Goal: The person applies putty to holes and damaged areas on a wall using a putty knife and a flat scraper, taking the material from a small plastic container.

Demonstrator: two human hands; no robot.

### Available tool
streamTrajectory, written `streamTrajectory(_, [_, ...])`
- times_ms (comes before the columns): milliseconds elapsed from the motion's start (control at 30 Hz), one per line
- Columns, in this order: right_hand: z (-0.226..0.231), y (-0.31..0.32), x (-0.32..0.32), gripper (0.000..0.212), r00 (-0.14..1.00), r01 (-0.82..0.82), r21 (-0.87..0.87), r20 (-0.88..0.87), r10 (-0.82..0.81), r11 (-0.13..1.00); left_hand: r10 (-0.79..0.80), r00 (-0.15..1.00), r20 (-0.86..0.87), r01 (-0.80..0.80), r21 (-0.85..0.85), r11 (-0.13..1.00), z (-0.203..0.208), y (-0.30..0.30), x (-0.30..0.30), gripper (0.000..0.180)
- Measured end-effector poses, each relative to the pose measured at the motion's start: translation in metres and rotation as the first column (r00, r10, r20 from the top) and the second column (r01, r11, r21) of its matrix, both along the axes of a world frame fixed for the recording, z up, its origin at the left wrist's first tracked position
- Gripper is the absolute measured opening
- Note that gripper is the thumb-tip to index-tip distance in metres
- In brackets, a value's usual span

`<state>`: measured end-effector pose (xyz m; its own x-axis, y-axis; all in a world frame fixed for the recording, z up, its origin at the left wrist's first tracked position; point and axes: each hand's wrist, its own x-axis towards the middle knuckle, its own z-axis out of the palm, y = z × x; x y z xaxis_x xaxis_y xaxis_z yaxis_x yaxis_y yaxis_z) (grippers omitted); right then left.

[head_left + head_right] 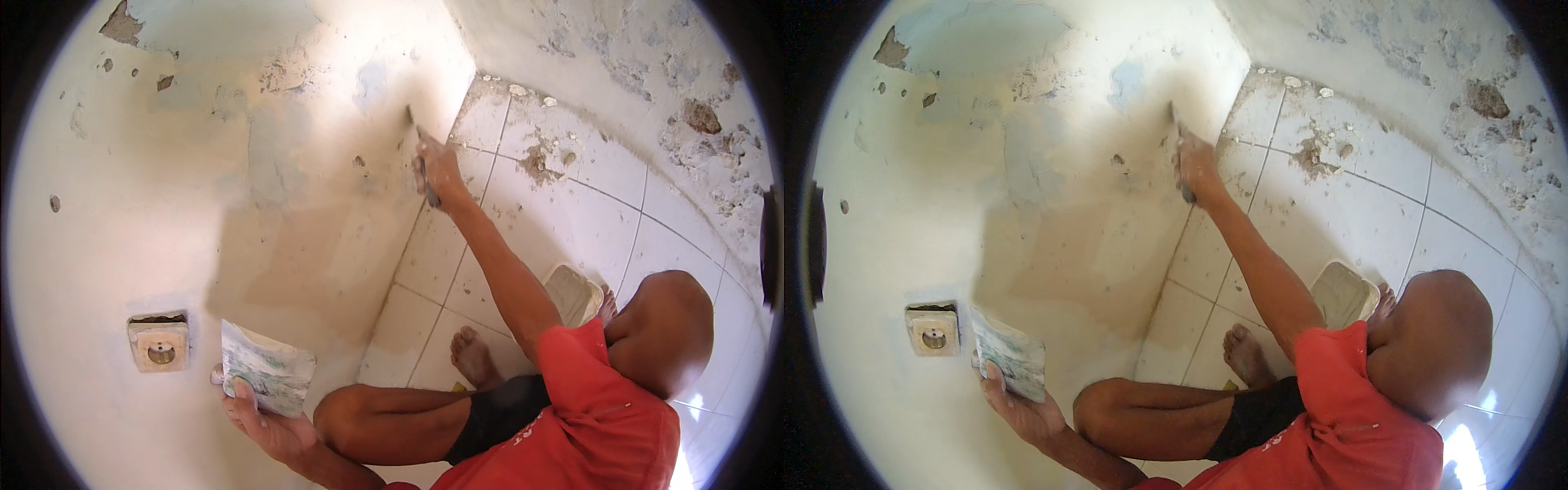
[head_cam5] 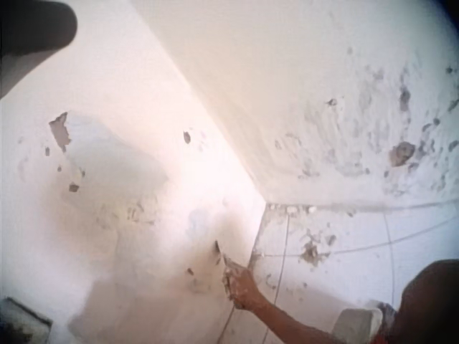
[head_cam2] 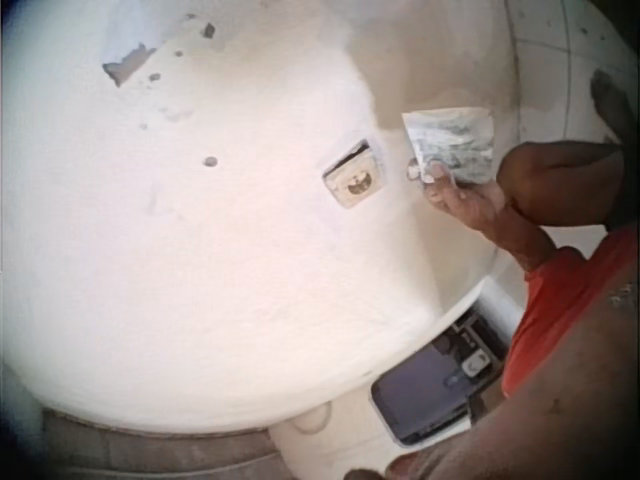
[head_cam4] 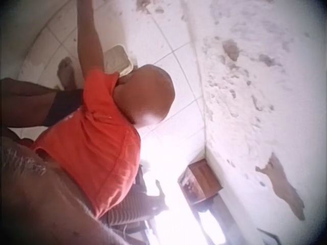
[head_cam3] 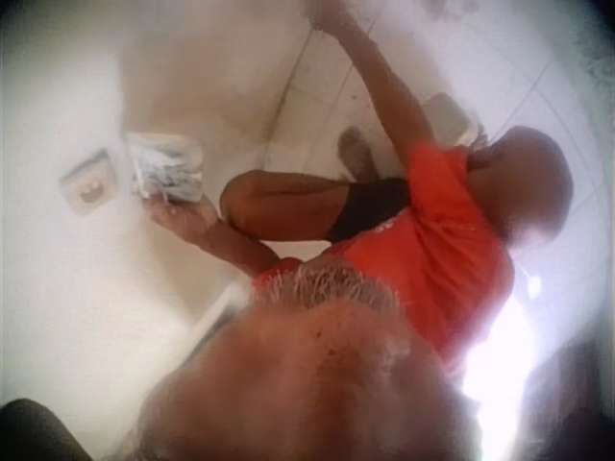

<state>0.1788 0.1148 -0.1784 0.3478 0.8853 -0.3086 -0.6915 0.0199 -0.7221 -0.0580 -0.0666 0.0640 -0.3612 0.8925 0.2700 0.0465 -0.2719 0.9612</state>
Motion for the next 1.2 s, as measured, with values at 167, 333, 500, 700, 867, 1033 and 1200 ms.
streamTrajectory(167, [-0.002,0.012,-0.006,0.036,0.996,0.078,-0.037,0.051,-0.076,0.996,-0.039,0.999,0.004,0.04,-0.057,0.998,-0.004,0.012,-0.008,0.044])
streamTrajectory(333, [0.014,0.006,-0.021,0.029,0.961,0.047,0.051,0.27,-0.059,0.998,-0.057,0.998,-0.032,0.055,-0.033,0.998,-0.003,0.015,-0.014,0.042])
streamTrajectory(500, [0.007,0.008,-0.003,0.029,0.994,0.065,-0.031,-0.08,-0.068,0.997,-0.043,0.999,0.002,0.043,-0.055,0.998,-0.004,0.017,-0.009,0.039])
streamTrajectory(700, [0.004,0.017,0.004,0.029,0.993,0.093,-0.133,-0.062,-0.101,0.987,-0.13,0.991,-0.007,0.129,-0.079,0.988,-0.008,0.02,-0.015,0.039])
streamTrajectory(867, [0.012,0.008,-0.01,0.039,0.996,-0.01,-0.064,-0.085,0.004,0.998,-0.054,0.998,-0.014,0.054,-0.034,0.998,-0.001,0.016,-0.001,0.039])
streamTrajectory(1033, [0.013,0.004,0.009,0.045,0.998,0.04,-0.019,-0.044,-0.041,0.999,-0.088,0.996,0.02,0.089,-0.074,0.993,-0.001,0.012,-0.007,0.037])
streamTrajectory(1200, [0.042,-0.032,-0.05,0.047,0.973,-0.068,0.132,0.228,0.036,0.989,-0.072,0.997,0.004,0.072,-0.04,0.997,-0.002,0.016,-0.009,0.034])
